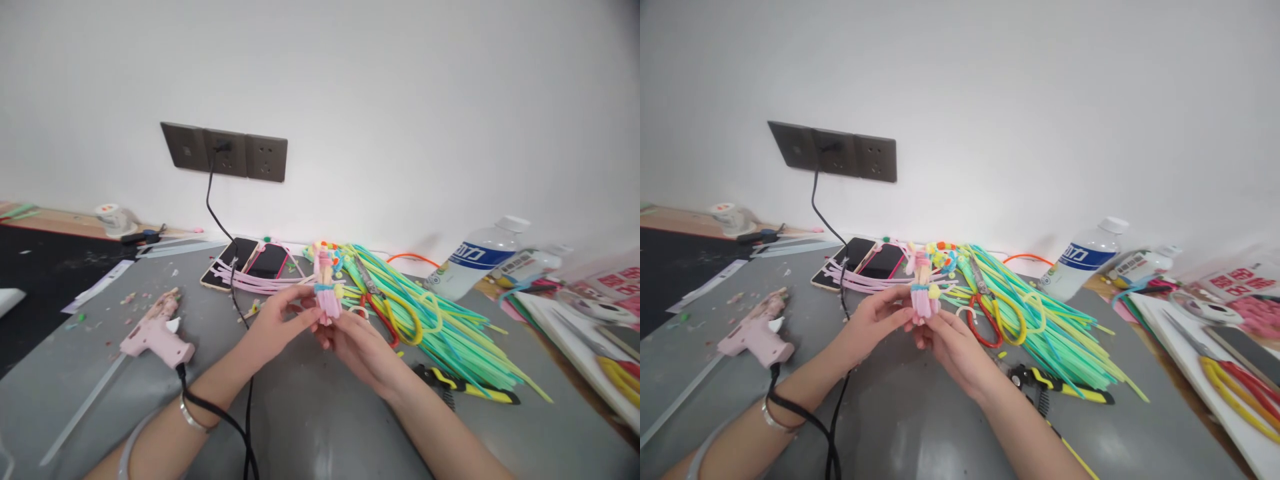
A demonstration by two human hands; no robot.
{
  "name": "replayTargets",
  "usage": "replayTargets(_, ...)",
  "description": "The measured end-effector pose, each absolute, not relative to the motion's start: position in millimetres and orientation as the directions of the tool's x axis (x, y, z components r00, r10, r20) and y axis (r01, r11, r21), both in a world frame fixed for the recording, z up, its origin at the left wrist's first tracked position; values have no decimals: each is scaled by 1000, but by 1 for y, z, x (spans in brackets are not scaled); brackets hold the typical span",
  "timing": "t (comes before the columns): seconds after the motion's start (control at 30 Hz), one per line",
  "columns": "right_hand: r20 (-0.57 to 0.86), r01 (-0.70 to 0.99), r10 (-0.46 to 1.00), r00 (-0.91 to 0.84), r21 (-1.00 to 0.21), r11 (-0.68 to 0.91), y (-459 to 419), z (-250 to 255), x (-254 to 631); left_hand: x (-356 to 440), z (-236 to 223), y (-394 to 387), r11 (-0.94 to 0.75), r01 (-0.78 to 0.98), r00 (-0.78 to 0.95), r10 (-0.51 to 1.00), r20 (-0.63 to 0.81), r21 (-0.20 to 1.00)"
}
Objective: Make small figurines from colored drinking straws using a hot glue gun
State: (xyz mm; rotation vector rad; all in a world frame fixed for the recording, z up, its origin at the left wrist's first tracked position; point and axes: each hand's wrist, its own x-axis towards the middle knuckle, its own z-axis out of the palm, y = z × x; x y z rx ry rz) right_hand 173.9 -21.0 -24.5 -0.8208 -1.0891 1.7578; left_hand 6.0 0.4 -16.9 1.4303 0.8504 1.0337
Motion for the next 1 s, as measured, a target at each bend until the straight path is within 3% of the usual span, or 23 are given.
replayTargets(0.3, -63, -218, 952, -301, -967, -133, -15, -33, 176, 7, -24, 3, -91, -49, 395, 913, 103, 995)
replayTargets(0.73, -54, -209, 931, -361, -968, -137, -11, -34, 180, 8, -17, 1, -3, -102, 312, 949, 35, 995)
replayTargets(1.0, -49, -232, 949, -313, -965, -126, -9, -36, 179, 7, -23, 6, 33, -181, 311, 950, 26, 983)
